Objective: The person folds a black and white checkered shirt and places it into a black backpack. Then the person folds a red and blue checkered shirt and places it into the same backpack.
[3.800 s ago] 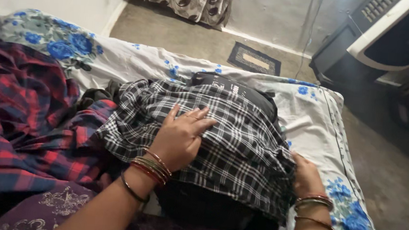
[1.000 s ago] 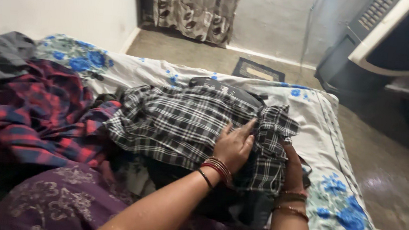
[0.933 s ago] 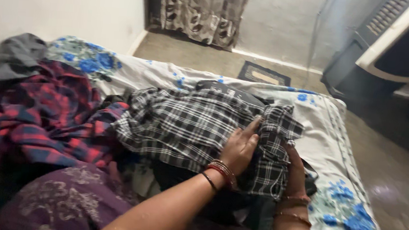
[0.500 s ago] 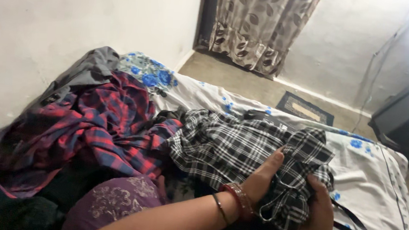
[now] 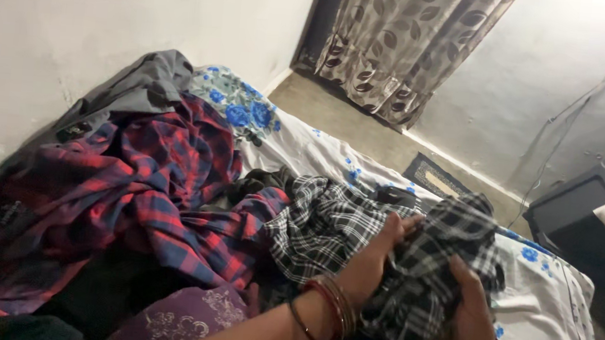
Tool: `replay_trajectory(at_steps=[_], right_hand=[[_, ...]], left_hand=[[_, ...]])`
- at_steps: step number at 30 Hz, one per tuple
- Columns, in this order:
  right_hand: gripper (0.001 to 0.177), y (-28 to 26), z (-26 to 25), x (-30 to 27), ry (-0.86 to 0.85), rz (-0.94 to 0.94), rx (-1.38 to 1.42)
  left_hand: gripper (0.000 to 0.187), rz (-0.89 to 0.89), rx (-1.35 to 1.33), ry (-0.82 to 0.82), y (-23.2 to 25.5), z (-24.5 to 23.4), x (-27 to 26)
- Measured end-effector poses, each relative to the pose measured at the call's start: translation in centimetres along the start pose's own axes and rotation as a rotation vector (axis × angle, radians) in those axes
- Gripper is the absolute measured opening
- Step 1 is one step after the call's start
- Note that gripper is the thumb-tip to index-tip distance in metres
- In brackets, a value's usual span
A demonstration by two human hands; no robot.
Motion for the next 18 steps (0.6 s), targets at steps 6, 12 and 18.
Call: replay_trajectory(at_steps=[6,12,18], right_hand=[[0.030,1.7,6.9,3.7,-0.025,-0.058,-0.179],[0.038,4.9,12.8,3.7,-0.181,-0.055,-0.450],[0.048,4.7,10.9,2.5,-0.232,-0.515,-0.758]], left_hand=[[0.083,-0.312,0.022,0.232,0.1,-8.8,6.6],[0.070,0.475,0.982,0.276,3.2,-16.1,12.3],[0.053,0.509,0.942,1.019,5.6,-16.4,7.6]])
Point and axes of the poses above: each hand's wrist, its own x-axis towards the middle knuckle, its own z-axis out of the palm, y = z × x, the point moved 4 cm from there along x, towards the middle knuckle, and after that the axes turned 15 degrees about y, right-handed, at the moved point
